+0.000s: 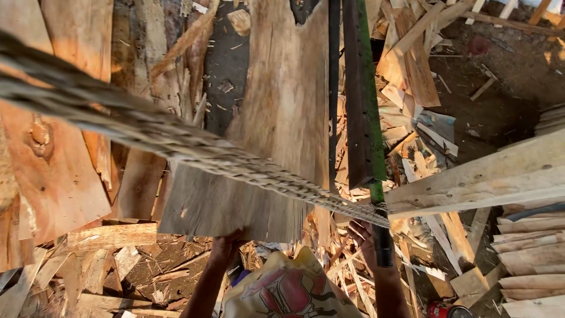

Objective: Trimming and sorting thin wood veneer sheets using a manual cutting machine in a workshop.

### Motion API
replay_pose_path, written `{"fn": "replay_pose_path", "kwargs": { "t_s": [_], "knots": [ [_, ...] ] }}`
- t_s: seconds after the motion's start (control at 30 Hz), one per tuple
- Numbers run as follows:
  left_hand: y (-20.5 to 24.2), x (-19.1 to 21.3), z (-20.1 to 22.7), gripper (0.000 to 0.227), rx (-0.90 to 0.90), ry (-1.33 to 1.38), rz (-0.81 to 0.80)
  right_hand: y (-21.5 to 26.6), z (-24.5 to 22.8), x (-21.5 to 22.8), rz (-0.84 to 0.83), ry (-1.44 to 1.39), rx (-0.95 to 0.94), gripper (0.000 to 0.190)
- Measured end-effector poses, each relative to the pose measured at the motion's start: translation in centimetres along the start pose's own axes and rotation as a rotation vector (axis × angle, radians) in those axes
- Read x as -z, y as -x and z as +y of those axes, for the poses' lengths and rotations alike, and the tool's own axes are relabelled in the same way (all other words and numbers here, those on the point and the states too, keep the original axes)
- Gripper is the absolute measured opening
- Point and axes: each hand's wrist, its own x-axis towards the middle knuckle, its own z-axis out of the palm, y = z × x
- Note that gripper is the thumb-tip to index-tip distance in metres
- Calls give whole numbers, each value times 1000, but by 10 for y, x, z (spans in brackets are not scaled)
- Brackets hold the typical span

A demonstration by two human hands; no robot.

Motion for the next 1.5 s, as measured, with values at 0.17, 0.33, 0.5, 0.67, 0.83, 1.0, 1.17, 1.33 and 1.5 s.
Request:
{"fn": "replay_pose_path", "kwargs": {
  "t_s": [0.17, 0.33, 0.5, 0.67, 0.83, 1.0, 1.17, 1.33, 1.5],
  "knots": [
    [25, 6, -5, 34, -519, -694, -95, 17, -22, 35, -124, -322, -84, 56],
    [45, -10, -16, 26, -183, -234, -82, 32, -79, -58, 113, 94, -121, 73],
    [-6, 7, -42, 37, -867, -1389, -199, 19, -90, -75, 145, 457, -257, 76],
    [10, 16, -41, 30, -414, -744, -114, 26, -96, -87, 214, 502, -233, 76],
    [62, 27, -39, 31, -528, -1192, -117, 28, -125, -112, 209, 502, -218, 77],
    [36, 24, -54, 24, -370, -709, -54, 27, -142, -109, 184, 590, -227, 63],
    [-6, -29, -34, 21, -413, -632, -87, 23, -132, -112, 172, 644, -250, 58],
    [-28, -76, -33, 23, -91, 19, -27, 25, -135, -112, 225, 715, -296, 59],
    [-31, -115, -14, 35, -106, 108, 67, 26, -147, -107, 235, 756, -286, 48]
  ]
}}
